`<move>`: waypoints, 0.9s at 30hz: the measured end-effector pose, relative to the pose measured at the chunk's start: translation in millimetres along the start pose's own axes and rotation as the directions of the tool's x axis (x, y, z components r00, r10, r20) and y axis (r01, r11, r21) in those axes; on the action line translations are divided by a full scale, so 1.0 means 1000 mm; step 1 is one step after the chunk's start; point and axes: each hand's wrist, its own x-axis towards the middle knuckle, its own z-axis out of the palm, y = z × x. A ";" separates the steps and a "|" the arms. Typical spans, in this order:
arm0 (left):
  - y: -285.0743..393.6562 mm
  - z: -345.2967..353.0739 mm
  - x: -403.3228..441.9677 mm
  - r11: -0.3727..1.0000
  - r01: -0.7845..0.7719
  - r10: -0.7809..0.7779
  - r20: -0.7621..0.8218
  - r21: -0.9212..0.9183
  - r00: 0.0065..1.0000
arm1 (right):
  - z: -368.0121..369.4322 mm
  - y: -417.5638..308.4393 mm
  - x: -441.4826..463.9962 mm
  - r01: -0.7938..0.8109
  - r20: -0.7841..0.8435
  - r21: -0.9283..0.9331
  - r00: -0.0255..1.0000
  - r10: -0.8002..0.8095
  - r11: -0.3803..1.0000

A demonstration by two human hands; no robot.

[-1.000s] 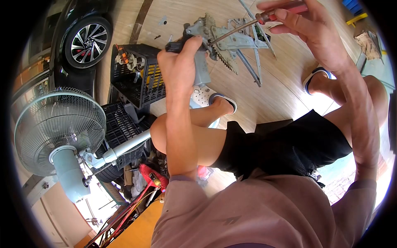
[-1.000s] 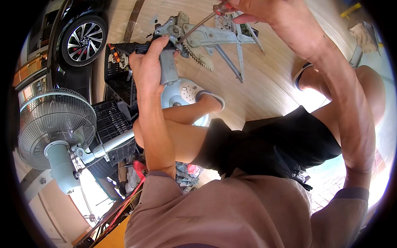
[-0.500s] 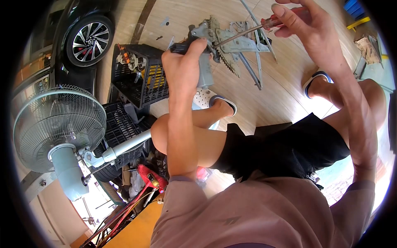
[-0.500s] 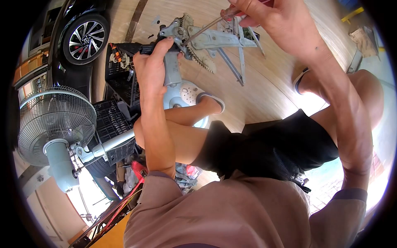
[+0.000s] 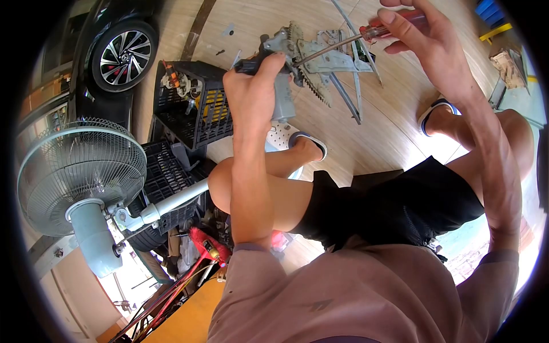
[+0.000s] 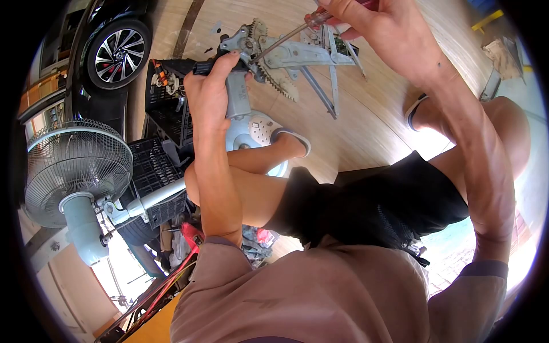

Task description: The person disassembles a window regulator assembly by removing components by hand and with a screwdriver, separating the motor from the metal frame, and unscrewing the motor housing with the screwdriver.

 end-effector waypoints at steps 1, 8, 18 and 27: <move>-0.001 0.000 0.000 1.000 -0.009 0.009 -0.001 -0.002 1.000 | -0.001 0.001 -0.001 0.066 0.028 0.037 0.997 -0.067 0.997; 0.000 -0.001 0.001 1.000 0.014 -0.014 -0.013 0.002 1.000 | -0.017 0.021 0.003 0.195 0.193 0.068 0.960 -0.204 0.979; 0.002 0.001 0.001 1.000 0.016 -0.015 -0.056 0.008 0.998 | -0.012 0.023 0.004 0.330 0.152 0.036 0.931 -0.331 0.943; 0.001 0.000 -0.003 0.990 -0.129 0.132 -0.043 0.054 0.990 | -0.013 0.032 0.005 0.274 0.206 0.248 0.922 -0.327 0.929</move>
